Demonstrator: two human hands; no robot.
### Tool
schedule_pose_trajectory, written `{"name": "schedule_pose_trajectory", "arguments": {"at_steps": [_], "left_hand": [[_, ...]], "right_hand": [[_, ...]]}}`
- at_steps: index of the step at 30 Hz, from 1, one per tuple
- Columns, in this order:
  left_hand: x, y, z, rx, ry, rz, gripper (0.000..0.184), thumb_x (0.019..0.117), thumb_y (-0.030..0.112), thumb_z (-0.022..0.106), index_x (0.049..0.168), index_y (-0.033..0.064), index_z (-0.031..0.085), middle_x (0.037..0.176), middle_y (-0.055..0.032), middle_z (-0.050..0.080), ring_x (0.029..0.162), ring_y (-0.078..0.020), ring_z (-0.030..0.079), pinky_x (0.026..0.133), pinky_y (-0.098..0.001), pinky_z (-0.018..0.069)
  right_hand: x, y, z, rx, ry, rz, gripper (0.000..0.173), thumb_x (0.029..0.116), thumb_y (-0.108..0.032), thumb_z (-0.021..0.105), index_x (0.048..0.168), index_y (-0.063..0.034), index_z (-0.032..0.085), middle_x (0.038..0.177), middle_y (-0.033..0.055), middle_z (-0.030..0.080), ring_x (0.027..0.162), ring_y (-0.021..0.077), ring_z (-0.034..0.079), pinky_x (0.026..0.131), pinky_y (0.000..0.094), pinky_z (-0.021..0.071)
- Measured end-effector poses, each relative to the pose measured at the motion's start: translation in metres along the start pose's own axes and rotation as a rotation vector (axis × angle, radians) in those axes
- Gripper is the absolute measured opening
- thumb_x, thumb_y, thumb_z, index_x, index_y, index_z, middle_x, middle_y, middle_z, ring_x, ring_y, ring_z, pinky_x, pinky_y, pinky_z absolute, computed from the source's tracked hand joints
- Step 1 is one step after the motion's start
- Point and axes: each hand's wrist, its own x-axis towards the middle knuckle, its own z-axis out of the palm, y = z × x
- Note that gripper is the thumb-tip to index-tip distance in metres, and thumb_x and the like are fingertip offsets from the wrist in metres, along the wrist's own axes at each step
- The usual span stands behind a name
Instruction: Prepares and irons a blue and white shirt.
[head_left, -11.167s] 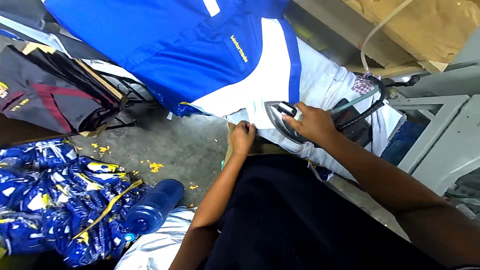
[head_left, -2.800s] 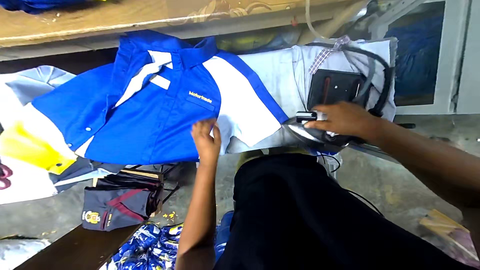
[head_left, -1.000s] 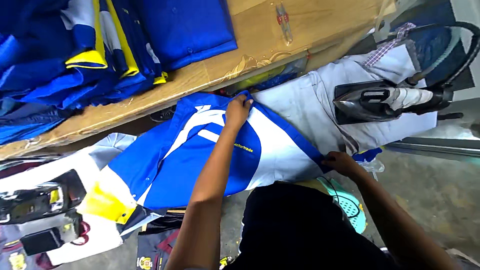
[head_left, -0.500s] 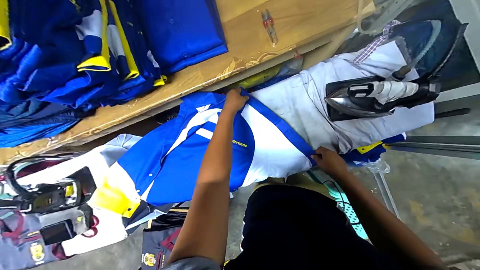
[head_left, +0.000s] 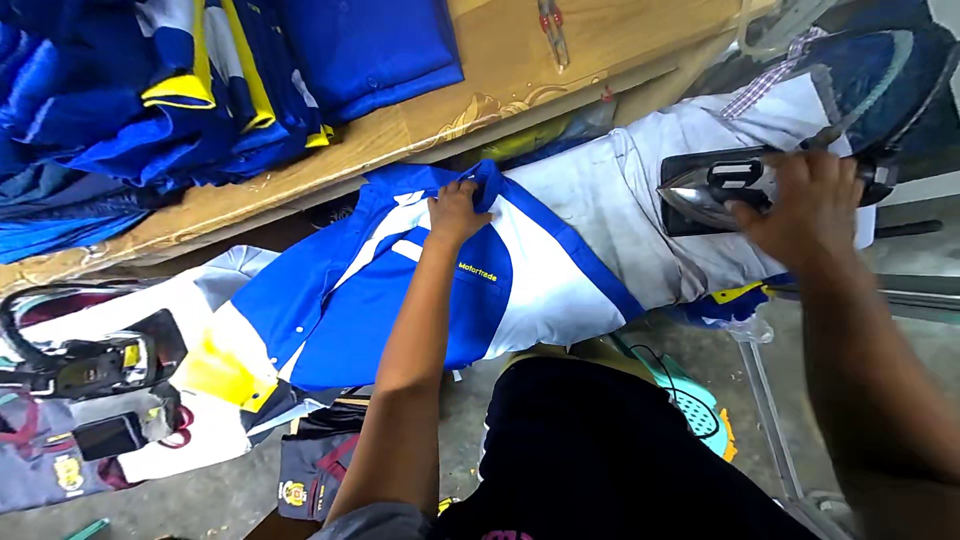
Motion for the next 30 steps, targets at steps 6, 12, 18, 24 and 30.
{"name": "schedule_pose_trajectory", "arguments": {"at_steps": [6,12,18,24,30], "left_hand": [[0.0,-0.024,0.008,0.102,0.073,0.098,0.033,0.103,0.025,0.061,0.121,-0.0015,0.069,0.127,-0.0265,0.066,0.126,-0.0454,0.058,0.108,-0.0694,0.033],[0.001,-0.027,0.009,0.07,0.074,0.094,0.032,0.1046,0.022,0.057,0.12,-0.0028,0.069,0.128,-0.0261,0.066,0.127,-0.0445,0.058,0.11,-0.0677,0.034],[0.014,-0.015,0.009,0.007,0.018,0.111,0.049,0.0996,0.04,0.065,0.127,-0.0008,0.066,0.134,-0.0267,0.062,0.132,-0.0447,0.053,0.109,-0.069,0.0333],[0.041,-0.003,0.01,-0.093,-0.003,0.083,0.042,0.1062,0.033,0.054,0.125,-0.0026,0.067,0.132,-0.026,0.064,0.129,-0.0437,0.057,0.109,-0.0675,0.0359],[0.046,-0.006,0.012,-0.142,-0.008,0.014,0.037,0.1081,0.028,0.05,0.124,-0.0004,0.067,0.131,-0.0253,0.064,0.127,-0.0442,0.059,0.104,-0.0669,0.0417]], "right_hand": [[0.086,0.061,-0.002,-0.016,-0.422,-0.062,0.051,0.0913,-0.03,0.08,0.131,-0.0012,0.066,0.119,0.036,0.066,0.115,0.0587,0.059,0.096,0.08,0.0386],[0.07,0.009,-0.008,-0.129,-0.377,-0.059,0.052,0.1004,-0.037,0.068,0.133,0.0021,0.061,0.104,0.04,0.066,0.101,0.0641,0.062,0.085,0.0816,0.0428],[0.033,-0.106,0.007,-0.009,-0.382,-0.1,0.057,0.1044,-0.044,0.059,0.15,-0.0104,0.051,0.112,0.035,0.068,0.105,0.0589,0.065,0.086,0.0765,0.0471],[0.045,-0.193,0.067,-0.006,-0.426,-0.154,0.062,0.1059,-0.051,0.052,0.152,-0.0093,0.049,0.111,0.0298,0.07,0.105,0.0517,0.068,0.087,0.0678,0.0516],[0.073,-0.223,0.09,-0.014,-0.403,-0.032,0.059,0.1067,-0.052,0.049,0.147,-0.0098,0.052,0.113,0.0268,0.07,0.108,0.0479,0.068,0.088,0.0655,0.0518]]}}
